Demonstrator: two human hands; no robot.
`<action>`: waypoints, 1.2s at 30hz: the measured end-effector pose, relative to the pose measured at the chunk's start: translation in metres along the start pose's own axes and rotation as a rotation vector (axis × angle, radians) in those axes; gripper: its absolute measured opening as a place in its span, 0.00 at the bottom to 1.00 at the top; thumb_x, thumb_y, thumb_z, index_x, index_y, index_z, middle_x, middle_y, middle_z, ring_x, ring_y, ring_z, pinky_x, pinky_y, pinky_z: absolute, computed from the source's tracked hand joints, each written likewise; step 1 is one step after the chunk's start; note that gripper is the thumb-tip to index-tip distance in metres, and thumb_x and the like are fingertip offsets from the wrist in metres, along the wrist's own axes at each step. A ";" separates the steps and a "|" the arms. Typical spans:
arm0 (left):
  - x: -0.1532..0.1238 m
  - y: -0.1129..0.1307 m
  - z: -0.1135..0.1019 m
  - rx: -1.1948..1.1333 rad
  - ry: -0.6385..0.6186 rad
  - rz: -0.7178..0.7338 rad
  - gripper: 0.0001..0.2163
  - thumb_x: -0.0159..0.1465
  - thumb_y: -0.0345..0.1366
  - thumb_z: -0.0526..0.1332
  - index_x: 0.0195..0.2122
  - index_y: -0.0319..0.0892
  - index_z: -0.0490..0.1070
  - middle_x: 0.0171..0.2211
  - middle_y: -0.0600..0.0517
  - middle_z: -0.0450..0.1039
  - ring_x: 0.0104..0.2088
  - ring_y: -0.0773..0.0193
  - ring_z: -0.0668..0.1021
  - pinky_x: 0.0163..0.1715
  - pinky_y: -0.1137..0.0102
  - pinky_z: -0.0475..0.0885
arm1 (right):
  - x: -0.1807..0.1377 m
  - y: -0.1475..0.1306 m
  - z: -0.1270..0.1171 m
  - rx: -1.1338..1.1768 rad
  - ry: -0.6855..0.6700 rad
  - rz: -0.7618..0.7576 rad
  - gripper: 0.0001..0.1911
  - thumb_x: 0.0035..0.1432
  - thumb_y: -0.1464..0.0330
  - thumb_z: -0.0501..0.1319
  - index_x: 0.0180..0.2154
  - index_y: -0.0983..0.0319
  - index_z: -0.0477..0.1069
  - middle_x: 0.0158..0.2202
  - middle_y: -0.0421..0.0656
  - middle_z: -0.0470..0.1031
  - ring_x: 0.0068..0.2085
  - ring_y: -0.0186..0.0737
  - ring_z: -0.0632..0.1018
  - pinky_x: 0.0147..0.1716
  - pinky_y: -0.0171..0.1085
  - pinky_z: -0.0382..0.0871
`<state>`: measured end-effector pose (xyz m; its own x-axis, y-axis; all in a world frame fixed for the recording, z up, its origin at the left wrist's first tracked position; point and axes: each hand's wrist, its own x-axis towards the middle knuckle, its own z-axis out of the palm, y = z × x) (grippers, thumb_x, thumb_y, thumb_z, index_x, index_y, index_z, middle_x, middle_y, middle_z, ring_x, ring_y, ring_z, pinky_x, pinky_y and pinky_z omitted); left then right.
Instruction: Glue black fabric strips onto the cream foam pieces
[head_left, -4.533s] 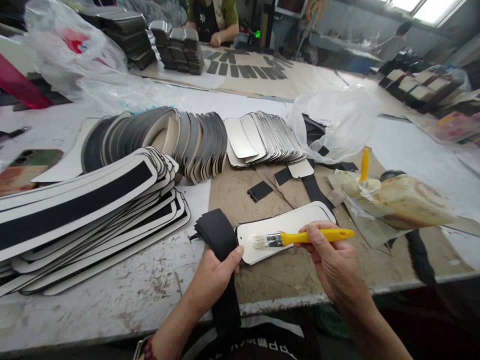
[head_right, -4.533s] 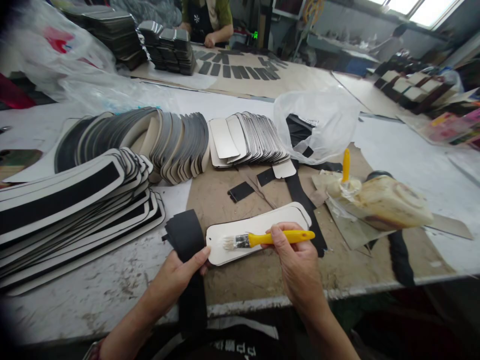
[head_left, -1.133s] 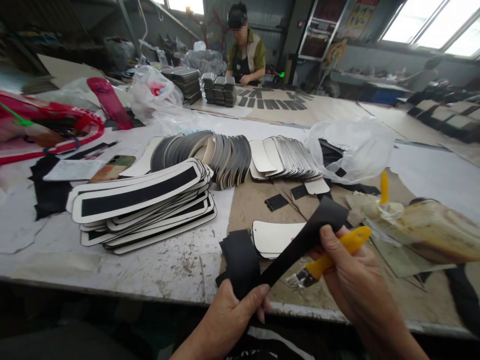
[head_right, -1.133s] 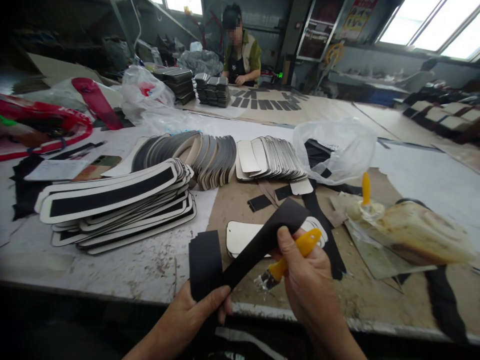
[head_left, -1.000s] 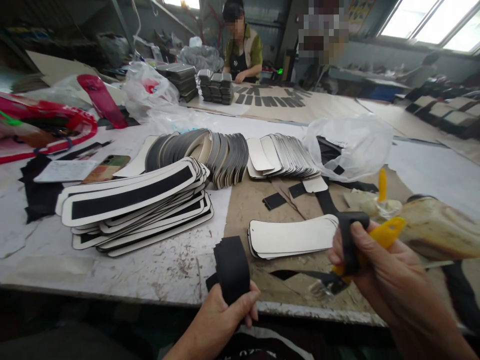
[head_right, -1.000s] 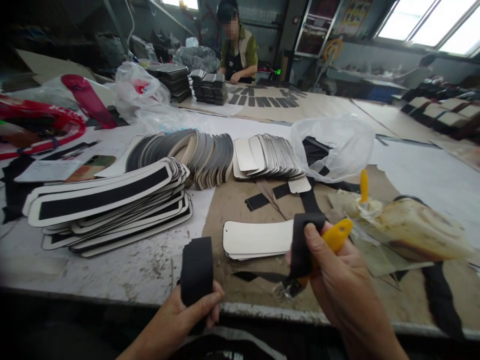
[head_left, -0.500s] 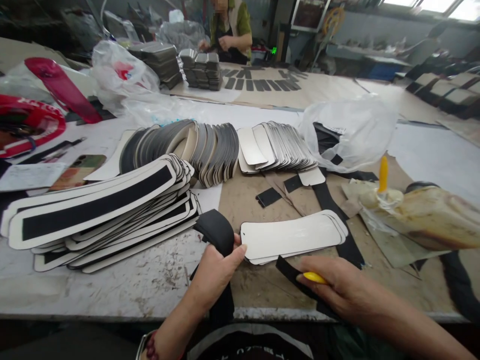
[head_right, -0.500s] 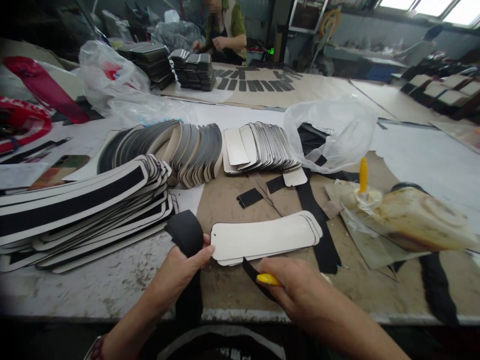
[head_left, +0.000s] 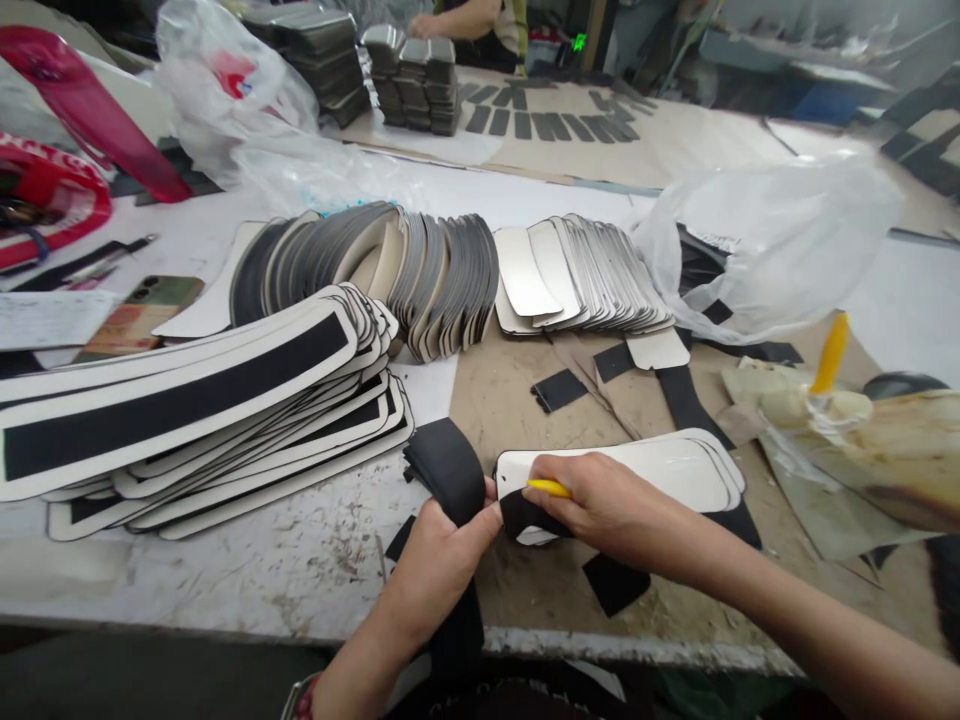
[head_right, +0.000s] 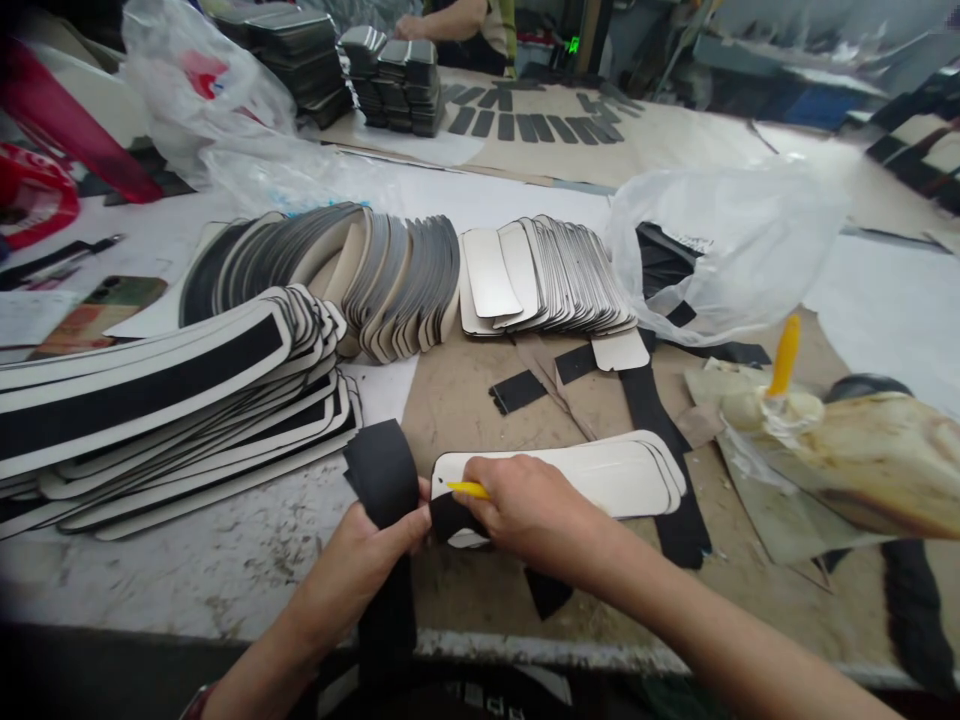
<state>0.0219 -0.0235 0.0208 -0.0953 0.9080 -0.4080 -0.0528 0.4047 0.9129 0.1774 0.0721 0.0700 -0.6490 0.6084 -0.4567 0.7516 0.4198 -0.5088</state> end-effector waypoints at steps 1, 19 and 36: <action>0.000 0.000 -0.001 -0.002 -0.002 -0.003 0.07 0.60 0.39 0.59 0.29 0.42 0.69 0.25 0.57 0.67 0.27 0.66 0.68 0.29 0.74 0.63 | 0.002 0.002 0.001 -0.044 0.015 0.019 0.11 0.63 0.65 0.53 0.30 0.61 0.68 0.25 0.41 0.71 0.26 0.35 0.68 0.25 0.33 0.52; 0.003 0.011 0.001 0.116 -0.012 0.020 0.07 0.60 0.38 0.57 0.26 0.43 0.66 0.23 0.58 0.64 0.27 0.66 0.68 0.29 0.74 0.63 | 0.008 0.003 0.002 -0.240 0.000 0.128 0.13 0.65 0.64 0.49 0.37 0.61 0.70 0.28 0.45 0.76 0.29 0.41 0.75 0.24 0.36 0.49; 0.008 0.007 0.021 0.167 0.120 0.099 0.08 0.58 0.37 0.61 0.35 0.39 0.75 0.33 0.51 0.78 0.44 0.56 0.76 0.50 0.66 0.66 | 0.004 0.005 0.009 -0.279 0.073 0.089 0.11 0.58 0.68 0.53 0.36 0.61 0.73 0.32 0.48 0.78 0.34 0.49 0.78 0.26 0.37 0.59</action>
<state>0.0420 -0.0108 0.0241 -0.2095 0.9288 -0.3056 0.1268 0.3358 0.9334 0.1775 0.0705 0.0597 -0.5764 0.6938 -0.4317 0.8151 0.5254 -0.2440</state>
